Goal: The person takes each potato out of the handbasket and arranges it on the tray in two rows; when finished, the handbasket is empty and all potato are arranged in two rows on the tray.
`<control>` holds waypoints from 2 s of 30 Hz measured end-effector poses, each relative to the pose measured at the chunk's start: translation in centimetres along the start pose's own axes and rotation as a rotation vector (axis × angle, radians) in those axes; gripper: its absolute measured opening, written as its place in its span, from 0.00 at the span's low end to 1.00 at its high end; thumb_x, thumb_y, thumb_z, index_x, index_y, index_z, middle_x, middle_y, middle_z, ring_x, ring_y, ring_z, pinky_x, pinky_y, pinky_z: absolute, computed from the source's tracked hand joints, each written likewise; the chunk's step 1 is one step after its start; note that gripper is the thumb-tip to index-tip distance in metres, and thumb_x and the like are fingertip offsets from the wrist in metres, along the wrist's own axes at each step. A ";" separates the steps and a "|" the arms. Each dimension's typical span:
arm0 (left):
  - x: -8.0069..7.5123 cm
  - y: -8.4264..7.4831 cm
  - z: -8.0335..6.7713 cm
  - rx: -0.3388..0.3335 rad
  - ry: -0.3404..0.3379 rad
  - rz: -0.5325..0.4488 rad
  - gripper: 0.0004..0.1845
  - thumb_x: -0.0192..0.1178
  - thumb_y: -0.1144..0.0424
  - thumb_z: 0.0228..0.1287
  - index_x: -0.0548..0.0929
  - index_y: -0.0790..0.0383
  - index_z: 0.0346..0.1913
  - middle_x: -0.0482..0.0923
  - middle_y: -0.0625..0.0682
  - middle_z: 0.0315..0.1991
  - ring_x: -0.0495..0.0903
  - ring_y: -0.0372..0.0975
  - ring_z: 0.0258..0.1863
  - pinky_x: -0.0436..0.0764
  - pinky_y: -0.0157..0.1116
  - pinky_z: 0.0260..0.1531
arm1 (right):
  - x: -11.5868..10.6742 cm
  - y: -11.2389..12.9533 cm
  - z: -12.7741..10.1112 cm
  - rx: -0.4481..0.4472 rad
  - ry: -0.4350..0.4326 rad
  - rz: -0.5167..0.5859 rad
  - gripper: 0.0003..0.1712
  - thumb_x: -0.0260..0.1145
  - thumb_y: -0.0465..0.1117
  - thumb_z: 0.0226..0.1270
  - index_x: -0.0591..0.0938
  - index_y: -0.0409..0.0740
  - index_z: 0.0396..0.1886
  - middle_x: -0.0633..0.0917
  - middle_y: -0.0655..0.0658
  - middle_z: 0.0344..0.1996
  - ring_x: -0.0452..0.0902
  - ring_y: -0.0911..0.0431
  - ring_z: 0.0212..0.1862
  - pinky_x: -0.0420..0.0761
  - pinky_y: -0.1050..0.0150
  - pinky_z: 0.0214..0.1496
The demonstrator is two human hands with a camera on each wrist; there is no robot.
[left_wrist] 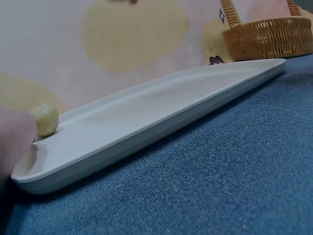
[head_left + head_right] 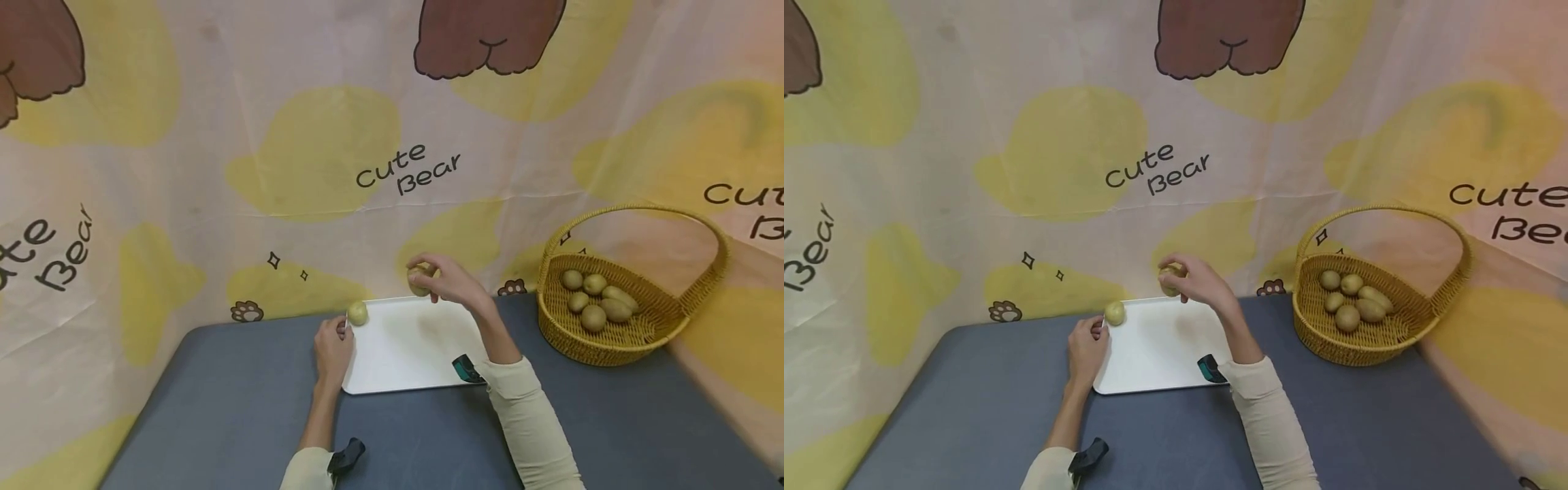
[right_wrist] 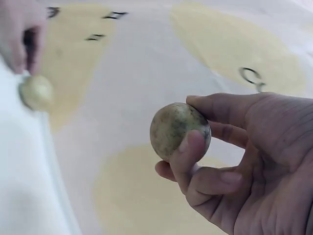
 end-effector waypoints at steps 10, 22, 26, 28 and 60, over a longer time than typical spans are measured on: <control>-0.1 0.0 0.0 -0.012 0.014 0.000 0.14 0.61 0.70 0.68 0.88 0.71 0.52 0.84 0.63 0.43 0.85 0.51 0.40 0.85 0.47 0.45 | 6.6 -3.9 3.5 0.083 0.027 -0.019 0.21 0.66 0.39 0.76 0.80 0.37 0.65 0.89 0.33 0.41 0.80 0.46 0.21 0.82 0.59 0.29; 0.0 0.0 -0.2 -0.001 0.009 -0.010 0.13 0.62 0.70 0.67 0.89 0.70 0.51 0.85 0.63 0.42 0.85 0.51 0.40 0.85 0.48 0.45 | 9.1 -6.1 4.6 0.012 0.067 -0.193 0.20 0.60 0.28 0.72 0.77 0.27 0.62 0.83 0.30 0.56 0.82 0.44 0.50 0.84 0.48 0.58; 0.0 0.0 -0.3 -0.007 0.008 -0.008 0.13 0.61 0.69 0.67 0.89 0.70 0.51 0.85 0.63 0.42 0.85 0.50 0.40 0.85 0.48 0.45 | 8.7 -5.8 4.5 -0.016 0.077 -0.286 0.14 0.60 0.29 0.72 0.79 0.29 0.54 0.84 0.35 0.48 0.78 0.44 0.51 0.79 0.46 0.61; 0.0 0.0 -0.2 -0.007 0.008 -0.010 0.13 0.61 0.69 0.68 0.88 0.70 0.51 0.84 0.63 0.43 0.85 0.51 0.40 0.85 0.49 0.45 | 8.5 -5.7 4.5 -0.018 0.080 -0.303 0.11 0.61 0.29 0.71 0.78 0.31 0.51 0.81 0.39 0.41 0.75 0.48 0.46 0.78 0.52 0.54; -0.3 -0.1 -0.1 0.008 -0.008 -0.008 0.13 0.62 0.71 0.66 0.89 0.72 0.50 0.84 0.64 0.41 0.85 0.52 0.39 0.85 0.49 0.44 | 8.6 -5.7 4.5 0.079 0.054 -0.307 0.22 0.73 0.30 0.64 0.78 0.33 0.56 0.81 0.40 0.45 0.75 0.50 0.47 0.78 0.55 0.52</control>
Point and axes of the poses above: each hand's wrist, its own z-axis towards the middle knuckle, its own x-axis out of the palm, y = z × x, the point moved 4 cm from there along z, towards the middle knuckle
